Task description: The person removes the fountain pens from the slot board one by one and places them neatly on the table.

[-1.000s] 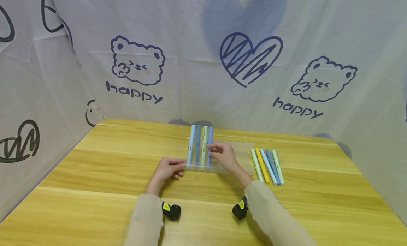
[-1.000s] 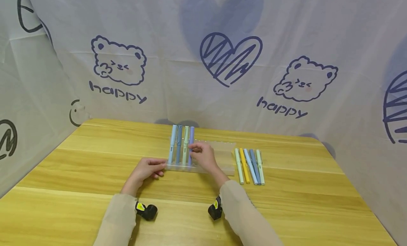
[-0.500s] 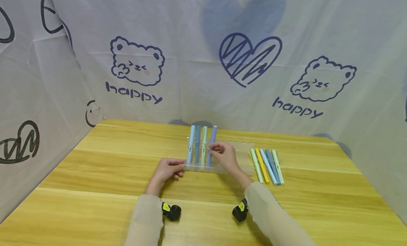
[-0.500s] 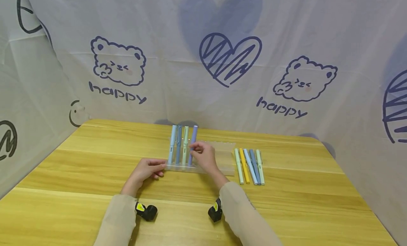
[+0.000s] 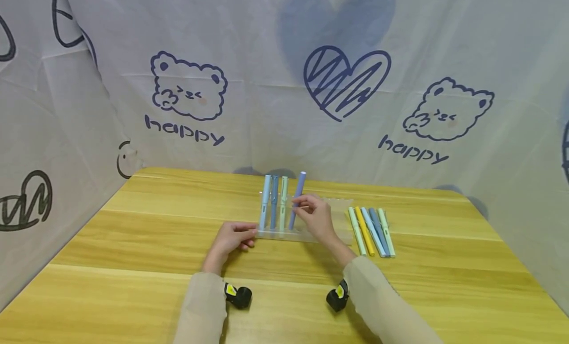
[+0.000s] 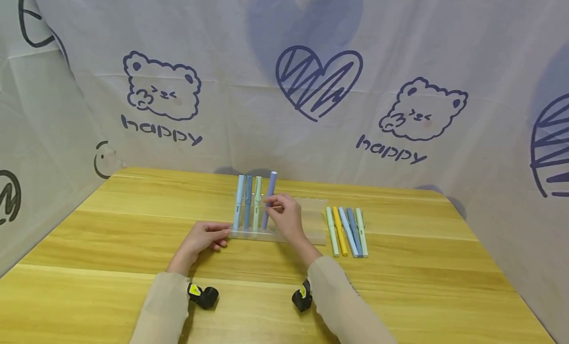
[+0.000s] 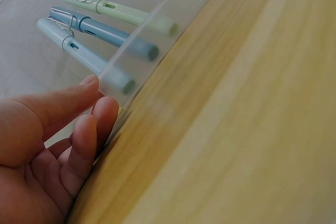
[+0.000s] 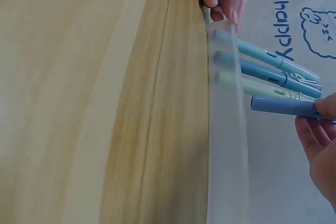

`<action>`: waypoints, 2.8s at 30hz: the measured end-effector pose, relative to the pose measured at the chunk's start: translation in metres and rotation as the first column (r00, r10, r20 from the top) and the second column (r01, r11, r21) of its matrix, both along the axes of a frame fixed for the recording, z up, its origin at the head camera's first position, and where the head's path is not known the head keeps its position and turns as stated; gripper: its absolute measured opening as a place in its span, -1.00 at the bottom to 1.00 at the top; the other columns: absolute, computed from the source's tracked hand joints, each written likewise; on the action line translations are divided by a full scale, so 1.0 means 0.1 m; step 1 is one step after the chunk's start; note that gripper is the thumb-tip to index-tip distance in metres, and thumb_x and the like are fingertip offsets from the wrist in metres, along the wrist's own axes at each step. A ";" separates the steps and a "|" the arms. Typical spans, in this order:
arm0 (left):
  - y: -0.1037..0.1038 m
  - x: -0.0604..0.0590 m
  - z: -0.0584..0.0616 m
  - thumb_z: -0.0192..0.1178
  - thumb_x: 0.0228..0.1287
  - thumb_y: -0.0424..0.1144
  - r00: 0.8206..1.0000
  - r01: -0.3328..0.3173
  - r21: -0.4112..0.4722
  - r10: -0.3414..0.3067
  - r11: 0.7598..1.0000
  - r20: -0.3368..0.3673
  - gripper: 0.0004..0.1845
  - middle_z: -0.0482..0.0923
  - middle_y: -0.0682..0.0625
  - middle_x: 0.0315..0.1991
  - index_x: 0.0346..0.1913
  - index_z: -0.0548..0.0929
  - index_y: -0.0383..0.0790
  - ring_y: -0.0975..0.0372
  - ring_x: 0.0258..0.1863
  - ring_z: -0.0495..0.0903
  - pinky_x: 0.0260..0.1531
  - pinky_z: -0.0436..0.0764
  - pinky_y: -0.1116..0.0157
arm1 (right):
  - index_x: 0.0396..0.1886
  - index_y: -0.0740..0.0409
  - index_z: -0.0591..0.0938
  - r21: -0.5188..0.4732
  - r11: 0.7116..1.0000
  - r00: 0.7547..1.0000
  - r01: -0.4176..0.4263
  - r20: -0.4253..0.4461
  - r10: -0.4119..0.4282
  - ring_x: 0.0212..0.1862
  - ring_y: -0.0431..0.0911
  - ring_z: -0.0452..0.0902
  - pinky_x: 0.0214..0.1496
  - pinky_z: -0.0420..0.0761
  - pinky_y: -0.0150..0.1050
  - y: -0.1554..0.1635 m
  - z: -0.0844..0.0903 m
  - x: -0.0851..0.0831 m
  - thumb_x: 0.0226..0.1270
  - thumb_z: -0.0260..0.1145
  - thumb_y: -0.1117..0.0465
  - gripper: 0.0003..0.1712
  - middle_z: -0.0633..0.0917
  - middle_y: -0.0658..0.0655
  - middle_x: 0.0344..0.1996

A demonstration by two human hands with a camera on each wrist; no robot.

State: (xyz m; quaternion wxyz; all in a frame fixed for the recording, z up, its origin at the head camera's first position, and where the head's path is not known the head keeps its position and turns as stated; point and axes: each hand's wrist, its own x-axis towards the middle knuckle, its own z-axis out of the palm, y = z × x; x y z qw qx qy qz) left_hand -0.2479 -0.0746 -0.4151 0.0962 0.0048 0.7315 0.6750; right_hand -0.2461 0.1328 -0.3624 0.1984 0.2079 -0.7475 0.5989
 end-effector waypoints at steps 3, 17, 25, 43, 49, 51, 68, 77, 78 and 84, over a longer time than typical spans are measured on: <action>0.00 0.00 0.00 0.14 0.17 -0.44 1.000 0.006 0.003 -0.006 1.000 -0.008 -0.70 0.60 -0.13 -0.47 -0.05 0.53 -0.54 0.31 -0.66 0.51 -0.68 0.51 0.49 | -0.38 0.56 0.57 0.003 1.000 1.000 0.009 -0.007 -0.009 -0.30 0.19 0.54 -0.27 0.61 -0.26 0.03 -0.07 -0.05 0.00 0.24 0.61 -0.88 0.53 0.35 -0.35; 0.00 -0.02 -0.03 0.14 0.15 -0.47 1.000 0.007 0.021 -0.006 1.000 -0.012 -0.71 0.59 -0.11 -0.53 -0.06 0.52 -0.57 0.31 -0.69 0.50 -0.71 0.50 0.48 | -0.40 0.61 0.54 0.002 1.000 0.999 -0.003 -0.040 0.003 -0.30 0.30 0.49 -0.29 0.62 -0.19 0.13 0.08 0.14 -0.03 0.22 0.66 -0.87 0.47 0.49 -0.24; 0.01 -0.03 -0.02 0.15 0.14 -0.46 1.000 0.009 0.014 -0.008 1.000 -0.012 -0.71 0.59 -0.11 -0.53 -0.06 0.53 -0.56 0.31 -0.69 0.51 -0.70 0.50 0.48 | -0.24 0.50 0.54 0.009 1.000 1.000 0.023 -0.011 -0.023 -0.34 0.00 0.57 -0.34 0.59 -0.39 0.34 -0.10 0.05 -0.01 0.28 0.58 -0.74 0.56 0.36 -0.25; 0.00 -0.03 -0.01 0.15 0.14 -0.46 1.000 0.005 0.023 -0.005 1.000 -0.012 -0.70 0.60 -0.13 -0.51 -0.07 0.52 -0.57 0.31 -0.69 0.50 -0.71 0.50 0.49 | -0.07 0.54 0.48 -0.015 1.000 1.000 -0.007 -0.030 0.006 -0.41 -0.18 0.55 -0.39 0.60 -0.37 0.71 -0.07 0.15 -0.05 0.27 0.63 -0.56 0.60 0.24 -0.32; -0.01 -0.02 0.00 0.16 0.14 -0.46 1.000 0.010 0.027 -0.010 1.000 -0.020 -0.69 0.60 -0.14 -0.51 -0.06 0.51 -0.58 0.32 -0.70 0.50 -0.71 0.50 0.49 | -0.04 0.58 0.44 -0.011 1.000 1.000 -0.013 -0.001 0.013 -0.40 -0.21 0.54 -0.39 0.60 -0.39 0.81 -0.03 0.22 -0.03 0.23 0.66 -0.55 0.61 -0.06 -0.36; -0.01 -0.02 -0.01 0.16 0.14 -0.46 1.000 0.012 0.028 -0.011 1.000 -0.018 -0.69 0.60 -0.14 -0.51 -0.06 0.51 -0.58 0.32 -0.70 0.50 -0.71 0.50 0.49 | -0.04 0.59 0.43 -0.009 1.000 1.000 -0.015 -0.002 0.015 -0.39 -0.18 0.54 -0.40 0.60 -0.38 0.86 -0.03 0.23 -0.03 0.23 0.65 -0.55 0.58 -0.10 -0.34; -0.01 -0.03 -0.02 0.16 0.14 -0.46 1.000 0.015 0.018 -0.015 1.000 -0.010 -0.70 0.60 -0.14 -0.48 -0.07 0.52 -0.56 0.31 -0.68 0.51 -0.70 0.51 0.48 | -0.03 0.53 0.45 0.074 0.994 0.997 0.081 -0.007 -0.081 -0.40 -0.25 0.54 -0.42 0.60 -0.40 1.32 -0.07 0.24 -0.04 0.26 0.63 -0.53 0.60 0.02 -0.31; -0.01 -0.01 -0.01 0.16 0.13 -0.46 1.000 0.010 0.024 -0.010 1.000 -0.007 -0.70 0.60 -0.16 -0.48 -0.07 0.52 -0.56 0.31 -0.68 0.50 -0.70 0.51 0.48 | 0.01 0.36 0.50 -0.011 0.999 0.999 0.043 -0.027 -0.043 -0.39 -0.22 0.57 -0.47 0.60 -0.39 1.71 -0.28 0.06 0.01 0.33 0.47 -0.52 0.59 0.18 -0.28; -0.01 -0.01 -0.01 0.16 0.13 -0.46 1.000 0.009 0.024 -0.009 1.000 -0.007 -0.70 0.60 -0.16 -0.48 -0.07 0.52 -0.56 0.31 -0.68 0.51 -0.70 0.51 0.48 | 0.02 0.31 0.51 -0.017 0.999 0.999 0.038 -0.025 -0.038 -0.38 -0.23 0.57 -0.46 0.59 -0.40 1.77 -0.33 0.01 0.02 0.33 0.45 -0.52 0.58 0.17 -0.26; -0.01 0.00 0.00 0.17 0.12 -0.46 1.000 0.011 0.025 -0.011 1.000 -0.003 -0.69 0.60 -0.18 -0.46 -0.06 0.52 -0.55 0.30 -0.67 0.51 -0.68 0.52 0.47 | 0.01 0.28 0.52 -0.005 0.995 0.995 0.103 0.010 -0.103 -0.41 -0.24 0.57 -0.47 0.60 -0.39 1.98 -0.37 -0.08 0.01 0.35 0.43 -0.52 0.58 0.08 -0.28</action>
